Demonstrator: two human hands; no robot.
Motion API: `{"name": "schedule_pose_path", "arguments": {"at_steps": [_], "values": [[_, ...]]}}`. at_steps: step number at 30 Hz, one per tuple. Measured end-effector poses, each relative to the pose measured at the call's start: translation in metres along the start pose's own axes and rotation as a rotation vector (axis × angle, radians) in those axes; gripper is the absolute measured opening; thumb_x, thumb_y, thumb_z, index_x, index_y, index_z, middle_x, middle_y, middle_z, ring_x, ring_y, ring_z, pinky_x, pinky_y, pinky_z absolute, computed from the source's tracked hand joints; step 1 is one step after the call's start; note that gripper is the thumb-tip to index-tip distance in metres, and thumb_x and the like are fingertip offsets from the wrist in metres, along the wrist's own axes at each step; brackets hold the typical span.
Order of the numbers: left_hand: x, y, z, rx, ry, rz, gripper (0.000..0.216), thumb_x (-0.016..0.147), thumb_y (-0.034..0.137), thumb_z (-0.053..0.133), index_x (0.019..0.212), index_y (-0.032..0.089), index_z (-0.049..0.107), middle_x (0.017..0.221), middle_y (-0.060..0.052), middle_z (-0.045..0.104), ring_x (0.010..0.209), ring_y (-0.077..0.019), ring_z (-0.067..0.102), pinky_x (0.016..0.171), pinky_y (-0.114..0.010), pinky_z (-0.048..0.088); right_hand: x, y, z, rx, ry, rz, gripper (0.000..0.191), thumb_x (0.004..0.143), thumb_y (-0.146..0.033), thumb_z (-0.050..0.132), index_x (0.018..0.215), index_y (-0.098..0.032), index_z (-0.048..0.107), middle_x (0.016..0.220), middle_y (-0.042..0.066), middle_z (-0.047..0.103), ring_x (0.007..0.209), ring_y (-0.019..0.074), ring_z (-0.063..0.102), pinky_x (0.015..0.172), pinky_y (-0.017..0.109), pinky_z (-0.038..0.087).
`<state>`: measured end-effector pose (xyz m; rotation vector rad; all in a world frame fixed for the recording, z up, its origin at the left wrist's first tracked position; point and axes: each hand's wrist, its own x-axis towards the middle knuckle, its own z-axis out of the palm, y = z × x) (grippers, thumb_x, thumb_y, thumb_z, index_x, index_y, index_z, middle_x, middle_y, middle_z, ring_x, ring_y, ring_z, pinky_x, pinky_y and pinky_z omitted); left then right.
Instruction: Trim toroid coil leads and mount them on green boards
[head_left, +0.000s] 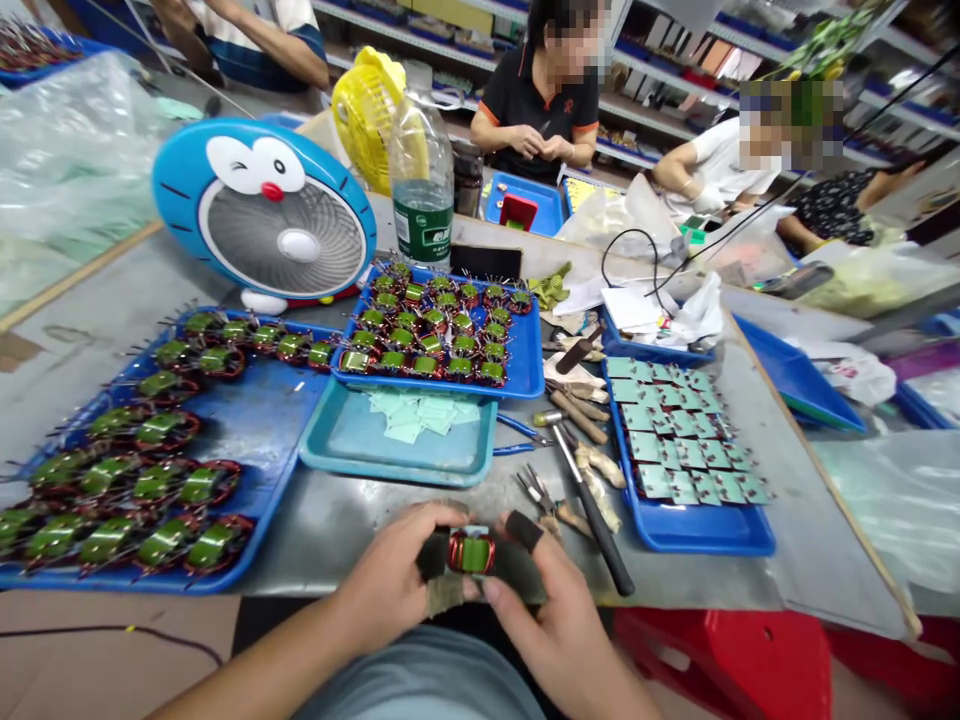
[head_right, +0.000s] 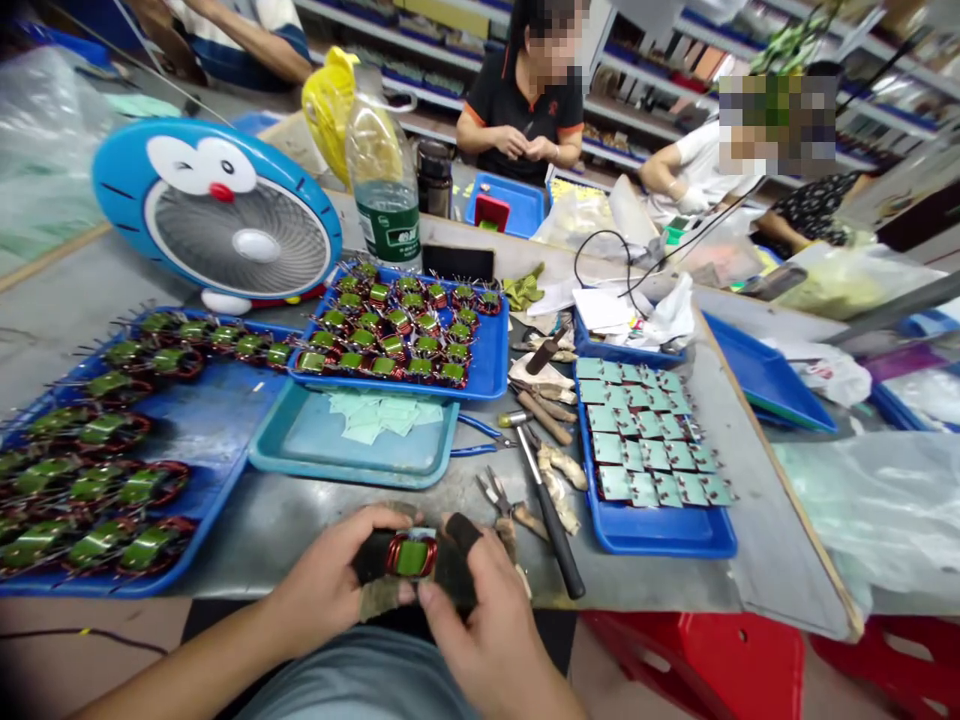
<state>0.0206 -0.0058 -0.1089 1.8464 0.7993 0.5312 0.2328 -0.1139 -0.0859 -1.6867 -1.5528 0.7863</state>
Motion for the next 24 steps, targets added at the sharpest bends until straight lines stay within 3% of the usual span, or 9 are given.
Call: {"name": "schedule_pose_path", "arguments": {"at_steps": [3,8,11,16,18,21,24], "values": [[-0.001,-0.005,0.002,0.025,0.011,0.029,0.077,0.073,0.036,0.093,0.139,0.030,0.055,0.132,-0.011,0.069,0.117,-0.0344,0.067,0.097,-0.040,0.050,0.008,-0.002,0.001,-0.032,-0.052,-0.045,0.059,0.092,-0.025,0.072,0.147,-0.029,0.051,0.139,0.009,0.066,0.128,0.0283,0.064,0.109,0.042,0.054],[0.007,-0.001,0.003,0.063,-0.009,0.063,0.053,0.078,0.039,0.088,0.125,0.027,0.067,0.112,-0.009,0.076,0.102,-0.0325,0.070,0.089,-0.039,0.050,0.012,0.004,-0.005,-0.125,-0.158,-0.013,0.080,0.085,-0.026,0.079,0.156,-0.026,0.042,0.144,0.012,0.062,0.134,0.0314,0.059,0.112,0.048,0.051],[0.011,0.002,0.003,0.039,-0.005,0.056,0.049,0.077,0.041,0.089,0.120,0.027,0.071,0.106,-0.009,0.077,0.096,-0.0318,0.070,0.085,-0.038,0.050,0.010,0.015,0.000,-0.201,-0.185,-0.052,0.089,0.084,-0.015,0.075,0.161,-0.026,0.033,0.142,0.011,0.065,0.130,0.0338,0.061,0.110,0.053,0.052],[0.012,0.001,0.004,0.007,0.010,0.028,0.049,0.076,0.038,0.090,0.120,0.027,0.071,0.114,-0.010,0.077,0.104,-0.0335,0.069,0.091,-0.039,0.049,0.017,0.027,0.029,-0.240,-0.120,-0.129,0.083,0.080,0.002,0.061,0.157,-0.021,0.041,0.121,0.011,0.075,0.112,0.0342,0.066,0.099,0.053,0.057],[0.011,0.000,0.003,0.006,-0.001,0.011,0.049,0.078,0.035,0.089,0.122,0.027,0.069,0.119,-0.010,0.075,0.108,-0.0335,0.068,0.093,-0.040,0.049,0.019,0.024,0.031,-0.231,-0.109,-0.127,0.084,0.079,0.002,0.062,0.157,-0.019,0.039,0.124,0.012,0.074,0.114,0.0335,0.066,0.101,0.052,0.057],[0.010,-0.001,0.001,-0.012,-0.026,0.000,0.057,0.077,0.033,0.089,0.128,0.029,0.066,0.125,-0.011,0.073,0.113,-0.0342,0.067,0.096,-0.040,0.049,0.018,0.012,0.013,-0.205,-0.101,-0.130,0.078,0.086,-0.007,0.064,0.158,-0.021,0.038,0.142,0.013,0.064,0.128,0.0311,0.061,0.109,0.049,0.054],[0.011,0.000,-0.002,-0.036,-0.022,0.006,0.060,0.076,0.035,0.090,0.131,0.029,0.067,0.124,-0.011,0.073,0.111,-0.0344,0.067,0.095,-0.039,0.051,0.016,-0.004,-0.011,-0.131,-0.086,-0.137,0.056,0.093,-0.019,0.066,0.147,-0.025,0.052,0.144,0.012,0.062,0.133,0.0277,0.060,0.111,0.042,0.053]]}}
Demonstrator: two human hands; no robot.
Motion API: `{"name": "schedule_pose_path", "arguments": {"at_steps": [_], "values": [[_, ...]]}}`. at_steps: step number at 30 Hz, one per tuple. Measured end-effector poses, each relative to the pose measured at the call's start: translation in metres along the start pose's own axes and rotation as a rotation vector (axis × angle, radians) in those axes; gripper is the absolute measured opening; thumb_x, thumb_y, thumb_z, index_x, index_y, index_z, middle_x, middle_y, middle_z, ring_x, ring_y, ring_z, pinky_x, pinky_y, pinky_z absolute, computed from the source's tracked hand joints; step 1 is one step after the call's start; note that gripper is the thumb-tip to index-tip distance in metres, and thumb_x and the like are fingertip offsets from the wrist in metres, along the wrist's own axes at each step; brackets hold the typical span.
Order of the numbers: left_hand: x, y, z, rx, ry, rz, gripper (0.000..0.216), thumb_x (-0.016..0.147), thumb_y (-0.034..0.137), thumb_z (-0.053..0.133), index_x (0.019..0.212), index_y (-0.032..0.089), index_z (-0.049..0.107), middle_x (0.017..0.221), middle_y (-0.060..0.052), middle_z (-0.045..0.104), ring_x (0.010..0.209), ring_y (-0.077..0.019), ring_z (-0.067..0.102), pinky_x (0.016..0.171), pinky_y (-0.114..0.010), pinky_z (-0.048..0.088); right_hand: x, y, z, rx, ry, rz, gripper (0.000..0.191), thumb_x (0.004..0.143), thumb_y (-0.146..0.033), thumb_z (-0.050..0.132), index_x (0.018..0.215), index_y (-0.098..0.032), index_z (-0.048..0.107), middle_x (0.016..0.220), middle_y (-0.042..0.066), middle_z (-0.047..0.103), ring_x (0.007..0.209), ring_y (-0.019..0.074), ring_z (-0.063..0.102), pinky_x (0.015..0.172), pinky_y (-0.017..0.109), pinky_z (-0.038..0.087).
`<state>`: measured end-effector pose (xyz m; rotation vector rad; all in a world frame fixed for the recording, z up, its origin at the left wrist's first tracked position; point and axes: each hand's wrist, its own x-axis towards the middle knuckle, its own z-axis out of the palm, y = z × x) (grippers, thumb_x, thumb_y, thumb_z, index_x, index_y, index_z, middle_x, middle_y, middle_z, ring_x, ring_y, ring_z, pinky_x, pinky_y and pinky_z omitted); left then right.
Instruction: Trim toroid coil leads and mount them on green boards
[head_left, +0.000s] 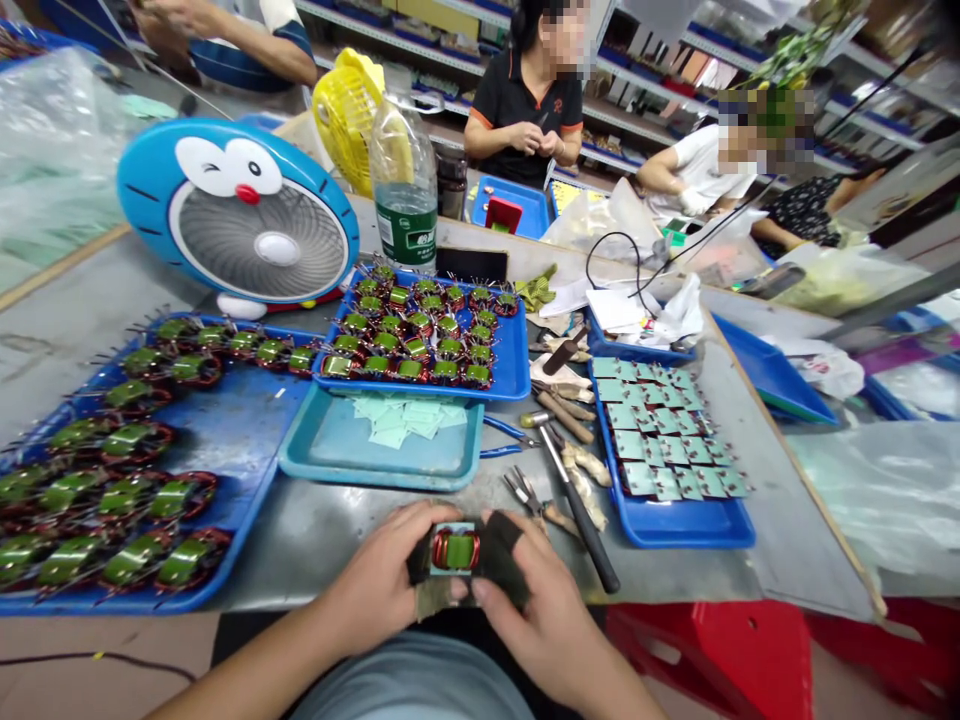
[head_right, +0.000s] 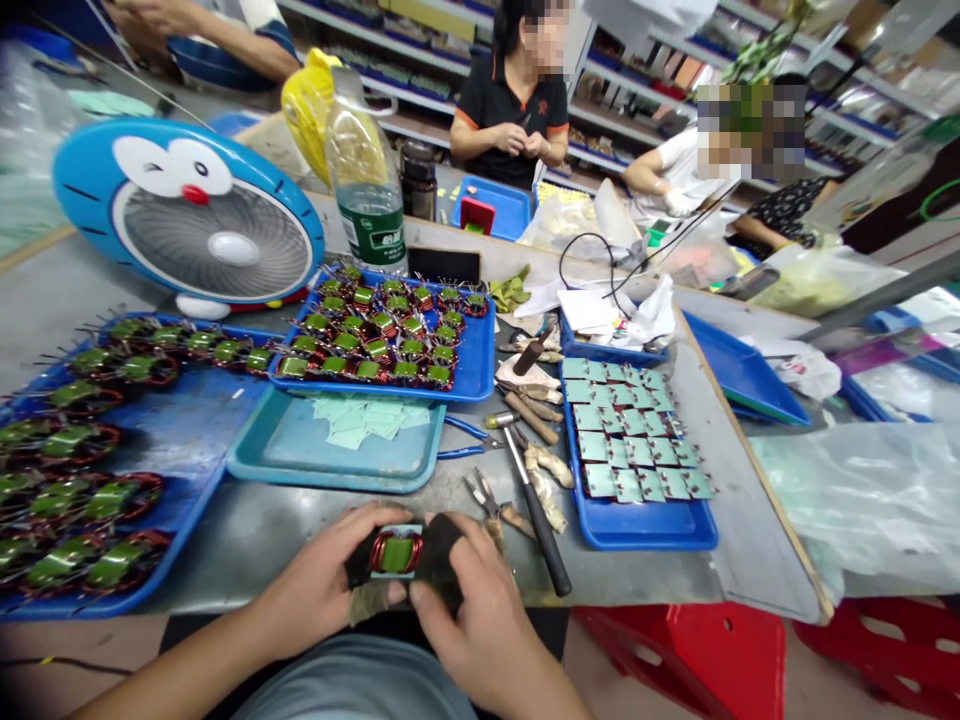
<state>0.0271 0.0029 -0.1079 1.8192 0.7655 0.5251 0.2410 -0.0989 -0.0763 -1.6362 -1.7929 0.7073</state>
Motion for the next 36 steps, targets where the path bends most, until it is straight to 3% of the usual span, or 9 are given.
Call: {"name": "schedule_pose_path", "arguments": {"at_steps": [3,6,12,19,24,26,29,33,36], "values": [[0.002,0.002,-0.001,-0.013,0.019,0.008,0.052,0.075,0.035,0.091,0.124,0.029,0.072,0.115,-0.009,0.077,0.104,-0.0331,0.070,0.091,-0.038,0.052,0.005,-0.006,-0.008,-0.038,0.044,-0.085,0.037,0.098,-0.033,0.067,0.134,-0.024,0.062,0.126,0.011,0.071,0.114,0.0277,0.069,0.098,0.040,0.059],[0.003,0.002,0.000,-0.013,0.043,0.021,0.050,0.076,0.033,0.090,0.123,0.030,0.073,0.113,-0.009,0.078,0.102,-0.0327,0.070,0.089,-0.037,0.052,0.010,-0.004,0.001,-0.141,0.092,-0.174,0.029,0.103,-0.037,0.061,0.126,-0.020,0.066,0.112,0.012,0.076,0.100,0.0298,0.072,0.087,0.044,0.062],[0.003,-0.004,0.004,0.025,0.033,0.041,0.050,0.077,0.033,0.090,0.124,0.030,0.073,0.115,-0.009,0.080,0.104,-0.0330,0.071,0.092,-0.038,0.049,0.011,0.000,0.014,-0.145,0.091,-0.203,0.028,0.106,-0.031,0.055,0.129,-0.018,0.065,0.111,0.014,0.076,0.094,0.0292,0.071,0.081,0.042,0.060],[0.003,-0.005,0.002,0.048,0.023,0.055,0.049,0.079,0.036,0.088,0.125,0.031,0.073,0.118,-0.008,0.079,0.106,-0.0326,0.071,0.093,-0.038,0.050,0.011,-0.007,0.007,-0.129,0.085,-0.168,0.033,0.105,-0.042,0.058,0.130,-0.022,0.066,0.110,0.010,0.077,0.094,0.0265,0.072,0.083,0.039,0.060],[-0.002,-0.011,0.000,0.087,0.044,0.011,0.062,0.078,0.042,0.088,0.135,0.030,0.067,0.129,-0.011,0.074,0.117,-0.0346,0.068,0.100,-0.042,0.052,-0.003,0.027,-0.029,-0.355,0.260,0.044,0.039,0.107,-0.041,0.049,0.135,-0.017,0.060,0.126,0.015,0.071,0.117,0.0266,0.068,0.099,0.038,0.056],[-0.004,-0.014,-0.001,0.099,0.027,0.001,0.070,0.078,0.046,0.088,0.140,0.030,0.061,0.135,-0.011,0.070,0.122,-0.0344,0.066,0.104,-0.043,0.051,-0.004,0.048,-0.044,-0.476,0.310,0.148,0.032,0.107,-0.039,0.046,0.113,-0.016,0.068,0.112,0.016,0.072,0.108,0.0298,0.069,0.095,0.042,0.055],[-0.002,-0.014,-0.001,0.128,0.003,0.020,0.068,0.080,0.049,0.085,0.139,0.029,0.059,0.129,-0.011,0.069,0.117,-0.0324,0.067,0.100,-0.042,0.053,0.003,0.071,-0.054,-0.569,0.262,0.244,0.027,0.104,-0.035,0.050,0.091,-0.018,0.068,0.092,0.014,0.070,0.089,0.0318,0.068,0.082,0.043,0.053],[0.003,-0.006,-0.001,0.142,-0.036,0.025,0.047,0.087,0.048,0.078,0.127,0.027,0.066,0.111,-0.008,0.072,0.101,-0.0280,0.070,0.088,-0.038,0.056,0.016,0.080,-0.047,-0.619,0.185,0.344,0.011,0.096,-0.024,0.058,0.097,-0.019,0.067,0.097,0.012,0.068,0.068,0.0233,0.064,0.061,0.032,0.045],[0.004,0.001,-0.002,0.124,-0.051,0.027,0.042,0.089,0.045,0.077,0.125,0.026,0.065,0.111,-0.008,0.072,0.101,-0.0271,0.070,0.088,-0.037,0.055,0.022,0.081,-0.049,-0.593,0.164,0.366,0.011,0.094,-0.020,0.055,0.098,-0.019,0.065,0.097,0.012,0.067,0.070,0.0234,0.064,0.062,0.032,0.044]]}}
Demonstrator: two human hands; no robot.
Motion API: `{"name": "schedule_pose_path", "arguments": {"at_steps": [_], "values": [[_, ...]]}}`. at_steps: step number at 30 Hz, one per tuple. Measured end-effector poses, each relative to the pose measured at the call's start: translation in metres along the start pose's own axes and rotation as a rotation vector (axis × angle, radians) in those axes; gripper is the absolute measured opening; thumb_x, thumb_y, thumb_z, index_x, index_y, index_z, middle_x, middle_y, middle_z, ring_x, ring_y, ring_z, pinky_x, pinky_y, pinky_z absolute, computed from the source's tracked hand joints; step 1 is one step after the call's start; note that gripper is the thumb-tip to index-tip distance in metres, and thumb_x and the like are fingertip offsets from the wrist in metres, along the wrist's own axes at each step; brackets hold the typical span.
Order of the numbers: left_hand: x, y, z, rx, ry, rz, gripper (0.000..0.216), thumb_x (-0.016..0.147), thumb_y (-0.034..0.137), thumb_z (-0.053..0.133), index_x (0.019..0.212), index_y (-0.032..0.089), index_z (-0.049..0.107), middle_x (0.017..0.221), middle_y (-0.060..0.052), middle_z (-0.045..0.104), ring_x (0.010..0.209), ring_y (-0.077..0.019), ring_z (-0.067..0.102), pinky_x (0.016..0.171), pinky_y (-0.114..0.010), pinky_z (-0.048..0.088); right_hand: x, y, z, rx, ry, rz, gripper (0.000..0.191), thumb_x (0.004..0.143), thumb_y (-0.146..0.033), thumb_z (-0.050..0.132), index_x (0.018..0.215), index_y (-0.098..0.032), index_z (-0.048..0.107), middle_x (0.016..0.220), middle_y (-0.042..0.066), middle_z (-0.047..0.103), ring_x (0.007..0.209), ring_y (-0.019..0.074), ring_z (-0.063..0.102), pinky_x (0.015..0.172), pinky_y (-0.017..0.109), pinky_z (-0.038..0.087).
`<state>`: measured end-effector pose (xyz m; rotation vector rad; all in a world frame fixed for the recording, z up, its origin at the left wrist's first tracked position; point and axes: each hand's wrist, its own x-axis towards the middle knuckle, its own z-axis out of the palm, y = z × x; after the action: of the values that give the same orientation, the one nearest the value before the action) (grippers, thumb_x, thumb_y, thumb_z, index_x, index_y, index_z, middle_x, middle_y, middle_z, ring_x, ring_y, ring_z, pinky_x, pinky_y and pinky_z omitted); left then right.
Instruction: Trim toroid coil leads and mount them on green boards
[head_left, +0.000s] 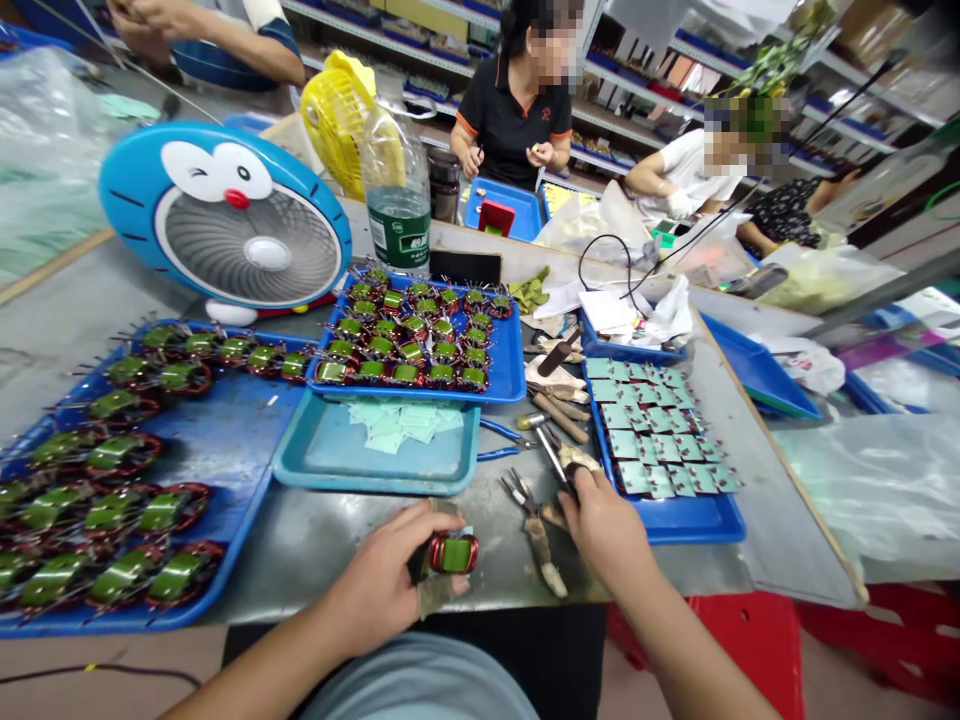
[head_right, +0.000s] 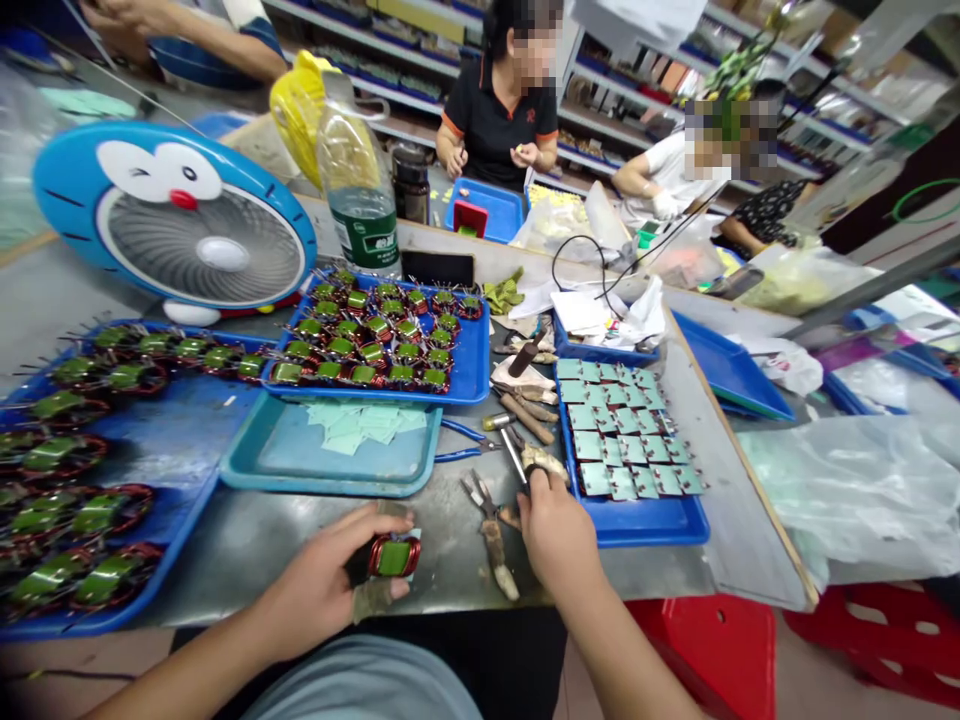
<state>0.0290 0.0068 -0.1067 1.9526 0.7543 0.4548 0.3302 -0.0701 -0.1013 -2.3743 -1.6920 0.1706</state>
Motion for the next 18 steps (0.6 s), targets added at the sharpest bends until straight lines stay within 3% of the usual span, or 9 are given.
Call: {"name": "schedule_pose_path", "arguments": {"at_steps": [6,9,11,13,15,18], "values": [[0.002,0.004,-0.001,-0.036,0.025,0.019,0.043,0.088,0.044,0.078,0.124,0.025,0.066,0.114,-0.008,0.074,0.104,-0.0269,0.071,0.091,-0.037,0.054,-0.009,0.011,-0.027,0.181,0.034,0.049,0.020,0.100,-0.031,0.045,0.088,-0.022,0.059,0.090,0.010,0.065,0.081,0.0262,0.064,0.073,0.036,0.049],[0.004,0.004,0.000,-0.039,0.032,0.030,0.036,0.087,0.043,0.079,0.117,0.024,0.070,0.109,-0.007,0.077,0.100,-0.0259,0.072,0.090,-0.036,0.054,-0.044,-0.002,-0.037,0.321,0.043,0.111,0.032,0.106,-0.045,0.039,0.091,-0.023,0.058,0.071,0.001,0.061,0.062,0.0202,0.061,0.059,0.029,0.050],[0.004,0.003,0.002,-0.036,0.052,0.034,0.037,0.087,0.043,0.079,0.118,0.023,0.070,0.112,-0.007,0.078,0.103,-0.0265,0.073,0.092,-0.037,0.054,-0.077,-0.020,-0.034,0.483,0.031,0.204,0.042,0.107,-0.055,0.036,0.096,-0.022,0.061,0.060,-0.004,0.054,0.047,0.0156,0.052,0.045,0.024,0.043],[0.003,0.002,0.005,-0.029,0.076,0.039,0.038,0.087,0.043,0.078,0.119,0.023,0.070,0.116,-0.008,0.078,0.105,-0.0272,0.073,0.093,-0.037,0.054,-0.110,-0.040,-0.026,0.798,0.011,0.378,0.050,0.103,-0.065,0.043,0.109,-0.020,0.065,0.058,-0.005,0.053,0.044,0.0139,0.047,0.039,0.022,0.038],[0.001,0.004,0.005,-0.019,0.098,0.049,0.038,0.088,0.042,0.077,0.120,0.022,0.070,0.117,-0.009,0.078,0.106,-0.0278,0.073,0.093,-0.038,0.055,-0.137,-0.056,-0.019,0.908,-0.009,0.388,0.059,0.099,-0.069,0.048,0.124,-0.018,0.067,0.060,-0.003,0.056,0.043,0.0134,0.047,0.036,0.021,0.037],[-0.002,0.012,-0.002,-0.002,0.118,0.083,0.035,0.089,0.040,0.076,0.119,0.023,0.071,0.116,-0.008,0.078,0.103,-0.0270,0.074,0.092,-0.037,0.055,-0.164,-0.064,-0.023,0.818,0.063,0.283,0.058,0.101,-0.063,0.048,0.133,-0.018,0.070,0.060,0.000,0.061,0.041,0.0139,0.052,0.035,0.021,0.040]]}}
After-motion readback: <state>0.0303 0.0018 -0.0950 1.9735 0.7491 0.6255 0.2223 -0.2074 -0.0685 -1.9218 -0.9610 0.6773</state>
